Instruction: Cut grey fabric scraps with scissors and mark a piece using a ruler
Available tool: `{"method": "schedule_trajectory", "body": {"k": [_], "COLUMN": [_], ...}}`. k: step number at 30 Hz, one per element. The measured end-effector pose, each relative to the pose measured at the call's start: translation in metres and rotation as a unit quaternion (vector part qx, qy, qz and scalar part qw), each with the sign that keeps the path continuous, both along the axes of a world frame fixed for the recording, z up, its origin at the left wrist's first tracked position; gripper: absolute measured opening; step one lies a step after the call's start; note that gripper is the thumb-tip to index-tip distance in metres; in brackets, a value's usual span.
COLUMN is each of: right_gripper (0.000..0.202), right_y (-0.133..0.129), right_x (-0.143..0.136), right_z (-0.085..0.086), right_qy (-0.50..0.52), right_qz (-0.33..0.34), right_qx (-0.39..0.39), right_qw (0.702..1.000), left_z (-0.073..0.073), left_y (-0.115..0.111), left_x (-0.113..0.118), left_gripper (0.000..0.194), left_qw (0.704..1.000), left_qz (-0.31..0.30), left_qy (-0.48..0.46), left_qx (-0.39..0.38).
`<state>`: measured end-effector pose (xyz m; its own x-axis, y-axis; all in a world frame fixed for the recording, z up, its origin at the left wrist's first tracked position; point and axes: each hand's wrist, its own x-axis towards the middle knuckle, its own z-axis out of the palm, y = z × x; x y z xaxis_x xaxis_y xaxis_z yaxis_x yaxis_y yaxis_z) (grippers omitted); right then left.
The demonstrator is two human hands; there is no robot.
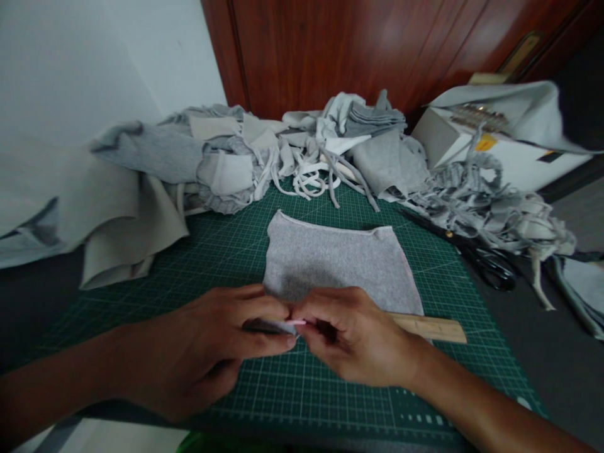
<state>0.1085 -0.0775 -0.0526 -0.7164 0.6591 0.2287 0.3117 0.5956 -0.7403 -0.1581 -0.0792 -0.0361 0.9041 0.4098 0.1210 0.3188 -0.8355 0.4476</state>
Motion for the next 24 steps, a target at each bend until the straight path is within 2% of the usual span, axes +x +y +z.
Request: {"method": "schedule_trajectory", "body": {"k": [6, 11, 16, 24], "right_gripper": [0.014, 0.016, 0.017, 0.018], "right_y": [0.004, 0.003, -0.001, 0.001], "right_x": [-0.005, -0.002, 0.005, 0.000], "right_z": [0.007, 0.011, 0.014, 0.011], "right_qy": [-0.032, -0.068, -0.085, -0.084], "right_qz": [0.042, 0.060, 0.055, 0.063], "right_qx": [0.037, 0.039, 0.034, 0.039], "right_qw": [0.998, 0.995, 0.994, 0.994], "left_z": [0.004, 0.004, 0.002, 0.004], "left_y": [0.002, 0.002, 0.001, 0.002], "left_x": [0.002, 0.002, 0.001, 0.002], "left_gripper": [0.056, 0.056, 0.061, 0.057], "left_qw": [1.000, 1.000, 1.000, 1.000], "left_qz": [-0.003, -0.004, -0.011, -0.002], "left_qy": [0.007, 0.006, -0.018, -0.002], "left_qx": [-0.012, -0.021, -0.023, -0.029]}}
